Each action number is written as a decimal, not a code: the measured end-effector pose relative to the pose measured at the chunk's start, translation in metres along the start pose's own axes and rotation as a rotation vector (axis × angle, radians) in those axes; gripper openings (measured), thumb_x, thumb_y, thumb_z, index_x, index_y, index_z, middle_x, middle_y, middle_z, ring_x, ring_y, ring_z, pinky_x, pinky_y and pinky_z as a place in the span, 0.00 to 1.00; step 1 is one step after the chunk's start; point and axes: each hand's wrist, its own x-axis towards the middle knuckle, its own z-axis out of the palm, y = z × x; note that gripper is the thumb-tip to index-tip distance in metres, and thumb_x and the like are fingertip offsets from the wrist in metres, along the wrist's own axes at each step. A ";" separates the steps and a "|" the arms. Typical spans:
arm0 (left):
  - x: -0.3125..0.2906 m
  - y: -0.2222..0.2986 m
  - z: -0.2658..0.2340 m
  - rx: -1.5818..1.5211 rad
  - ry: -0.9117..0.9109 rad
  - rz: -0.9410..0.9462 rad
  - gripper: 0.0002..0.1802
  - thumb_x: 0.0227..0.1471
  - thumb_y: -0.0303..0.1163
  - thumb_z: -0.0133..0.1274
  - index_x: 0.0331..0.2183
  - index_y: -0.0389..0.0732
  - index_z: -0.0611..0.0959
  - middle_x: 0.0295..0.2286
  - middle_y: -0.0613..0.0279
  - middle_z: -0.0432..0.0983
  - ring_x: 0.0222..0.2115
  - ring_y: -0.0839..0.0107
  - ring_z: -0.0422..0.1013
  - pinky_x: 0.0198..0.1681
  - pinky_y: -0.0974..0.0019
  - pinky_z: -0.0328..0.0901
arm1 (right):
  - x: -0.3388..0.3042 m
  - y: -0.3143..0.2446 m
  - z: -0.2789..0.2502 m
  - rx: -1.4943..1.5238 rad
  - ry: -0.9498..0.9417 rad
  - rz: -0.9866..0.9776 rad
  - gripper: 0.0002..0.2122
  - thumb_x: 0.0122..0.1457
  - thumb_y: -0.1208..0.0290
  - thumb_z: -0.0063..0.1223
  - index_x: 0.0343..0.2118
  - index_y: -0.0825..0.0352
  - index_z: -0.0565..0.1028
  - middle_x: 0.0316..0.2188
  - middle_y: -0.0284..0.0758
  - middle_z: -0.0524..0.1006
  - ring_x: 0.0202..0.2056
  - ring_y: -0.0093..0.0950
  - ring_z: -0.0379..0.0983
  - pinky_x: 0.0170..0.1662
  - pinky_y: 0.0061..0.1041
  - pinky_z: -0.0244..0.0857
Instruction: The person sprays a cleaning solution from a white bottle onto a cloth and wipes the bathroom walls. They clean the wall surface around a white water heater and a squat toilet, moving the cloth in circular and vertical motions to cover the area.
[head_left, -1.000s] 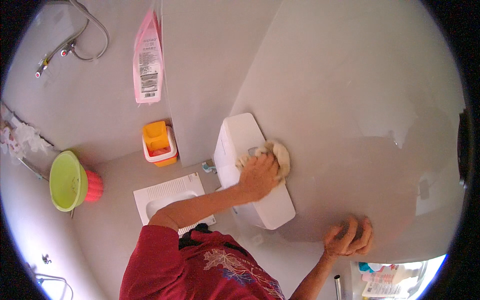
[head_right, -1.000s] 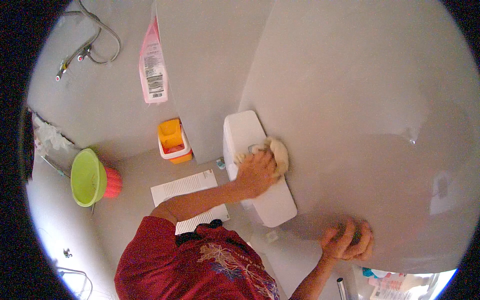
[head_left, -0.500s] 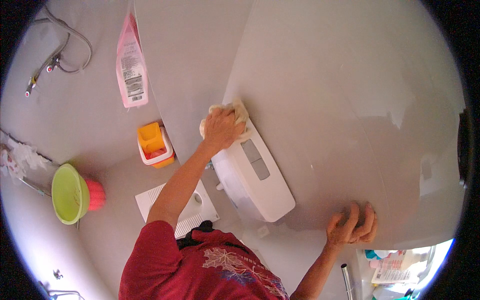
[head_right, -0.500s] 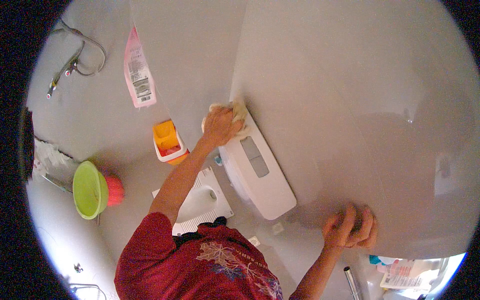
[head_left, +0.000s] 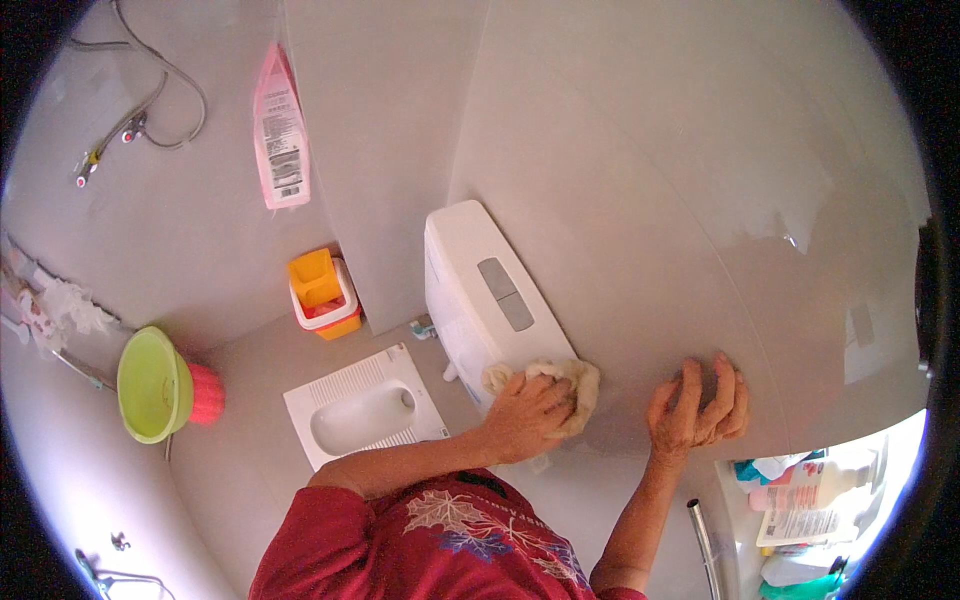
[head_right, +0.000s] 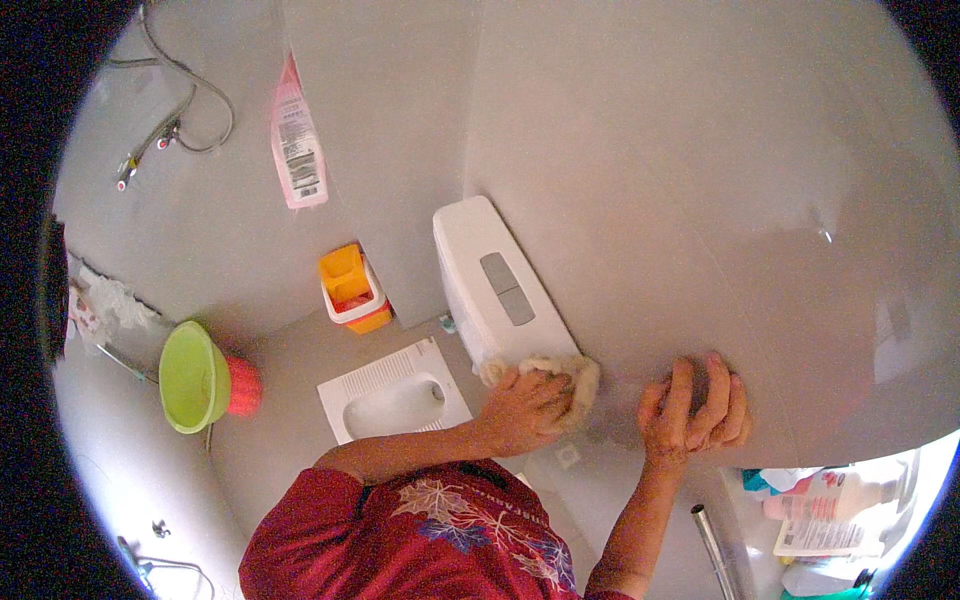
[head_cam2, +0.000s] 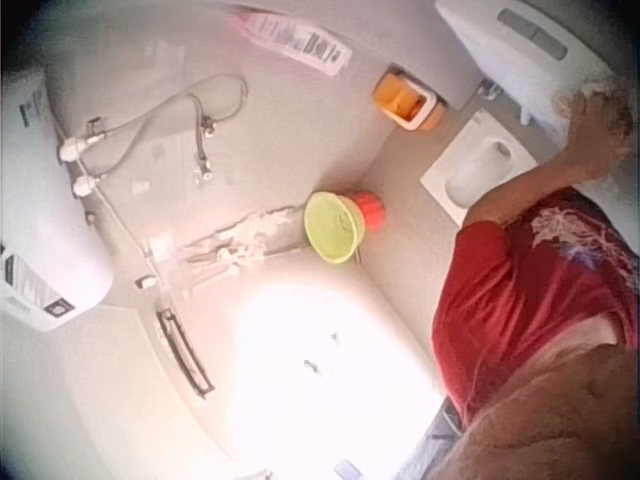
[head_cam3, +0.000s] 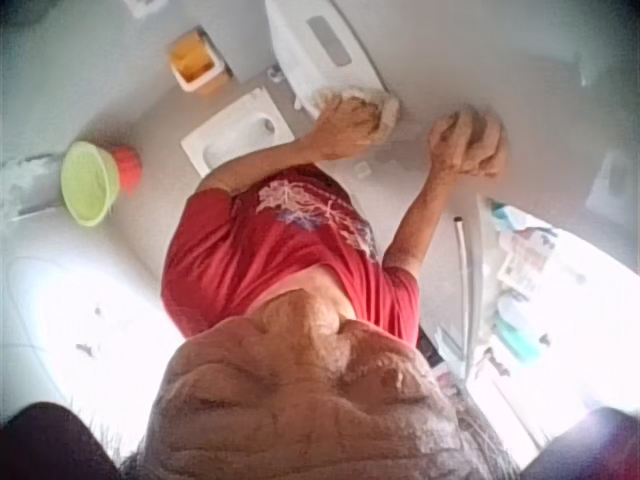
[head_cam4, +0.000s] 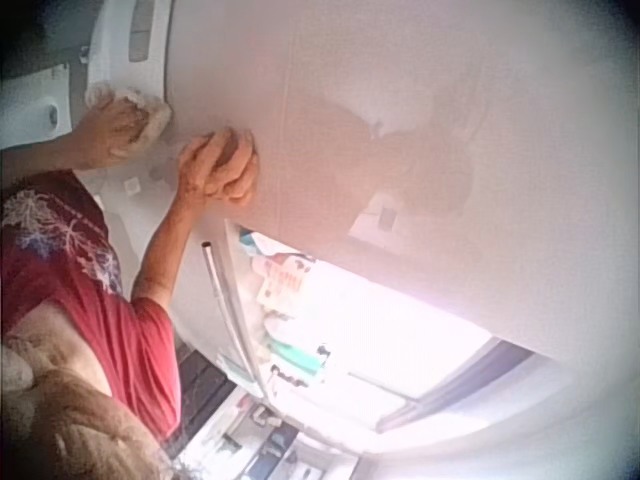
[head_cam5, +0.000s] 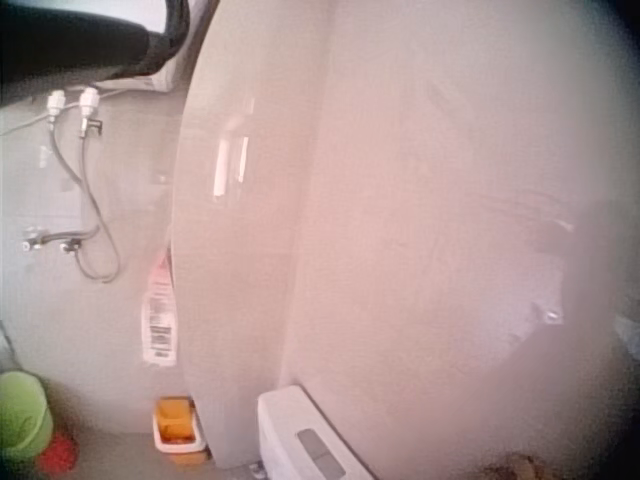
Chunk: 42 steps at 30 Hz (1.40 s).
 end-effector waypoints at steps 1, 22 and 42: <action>0.001 0.002 0.001 0.027 0.015 0.030 0.25 0.39 0.47 0.55 0.40 0.45 0.78 0.42 0.58 0.67 0.43 0.61 0.61 0.42 0.53 0.55 | 0.000 0.000 0.000 0.009 0.008 0.000 0.06 0.48 0.68 0.49 0.28 0.55 0.78 0.45 0.30 0.73 0.48 0.34 0.62 0.50 0.35 0.51; 0.071 -0.145 -0.013 0.222 0.084 -0.465 0.28 0.42 0.48 0.56 0.41 0.38 0.77 0.40 0.56 0.70 0.46 0.59 0.60 0.45 0.53 0.57 | -0.006 0.002 0.003 -0.024 0.012 0.026 0.06 0.47 0.68 0.48 0.27 0.54 0.78 0.42 0.29 0.74 0.46 0.32 0.63 0.47 0.33 0.50; -0.014 0.074 0.006 -2.056 0.026 -0.902 0.33 0.57 0.57 0.37 0.53 0.42 0.66 0.48 0.61 0.66 0.50 0.66 0.61 0.55 0.60 0.55 | -0.076 -0.058 -0.082 1.066 -0.501 0.594 0.20 0.42 0.72 0.55 0.42 0.64 0.73 0.46 0.43 0.67 0.49 0.45 0.61 0.52 0.45 0.55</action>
